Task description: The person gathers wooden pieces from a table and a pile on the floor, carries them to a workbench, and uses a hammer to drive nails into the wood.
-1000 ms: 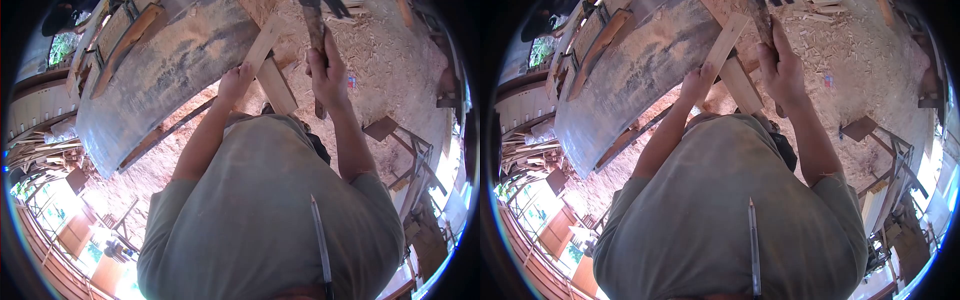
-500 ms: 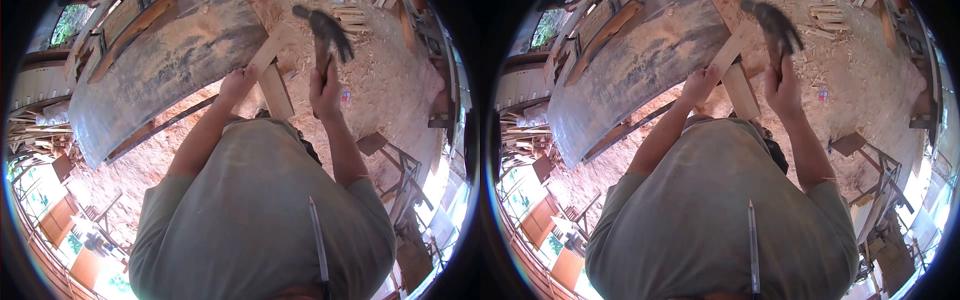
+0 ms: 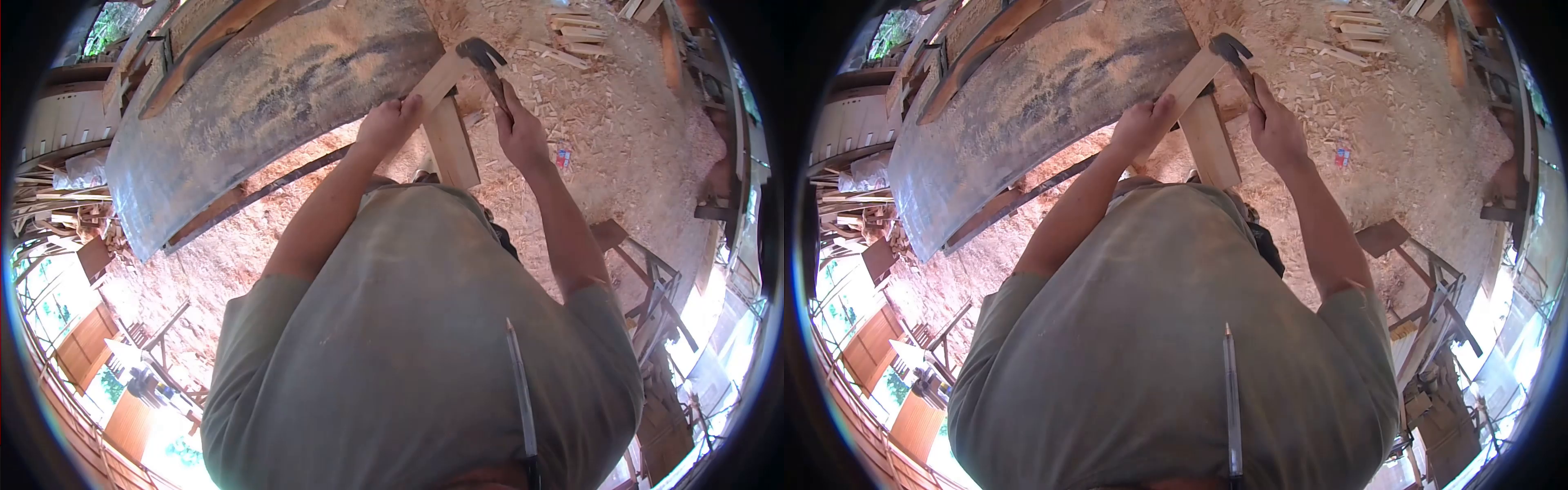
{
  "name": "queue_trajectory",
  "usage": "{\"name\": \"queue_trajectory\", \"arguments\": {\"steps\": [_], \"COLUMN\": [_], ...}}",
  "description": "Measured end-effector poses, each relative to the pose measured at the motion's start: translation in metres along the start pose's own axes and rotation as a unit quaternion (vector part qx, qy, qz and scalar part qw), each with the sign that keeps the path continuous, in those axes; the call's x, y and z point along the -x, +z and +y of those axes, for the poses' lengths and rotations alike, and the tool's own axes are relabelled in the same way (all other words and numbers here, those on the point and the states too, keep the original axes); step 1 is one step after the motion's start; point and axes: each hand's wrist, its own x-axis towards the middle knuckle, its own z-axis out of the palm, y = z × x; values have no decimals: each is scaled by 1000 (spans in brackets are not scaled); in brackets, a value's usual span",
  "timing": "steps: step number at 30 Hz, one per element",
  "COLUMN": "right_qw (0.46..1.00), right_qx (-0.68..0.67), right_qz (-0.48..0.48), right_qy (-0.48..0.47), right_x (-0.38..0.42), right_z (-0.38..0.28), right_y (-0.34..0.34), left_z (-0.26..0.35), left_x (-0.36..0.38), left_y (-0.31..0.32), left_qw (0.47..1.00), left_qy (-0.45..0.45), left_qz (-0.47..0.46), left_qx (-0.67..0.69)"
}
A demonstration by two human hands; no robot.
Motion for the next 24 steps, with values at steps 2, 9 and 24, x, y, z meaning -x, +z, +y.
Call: {"name": "queue_trajectory", "arguments": {"steps": [2, 9, 24], "right_qw": [998, 973, 986], "right_qx": [-38, -30, 91], "right_qz": [49, 96, -135], "right_qy": [-28, -209, -25], "right_x": [-7, 25, 12], "right_z": [-16, -14, 3], "right_y": [-10, -25, -8], "left_z": [1, 1, -46], "left_x": [-1, 1, 0], "left_y": [-1, -11, 23], "left_qw": [1000, 999, 995], "left_qy": [-2, -7, 52], "left_qz": [3, -42, 30], "left_qx": [2, 3, -73]}}
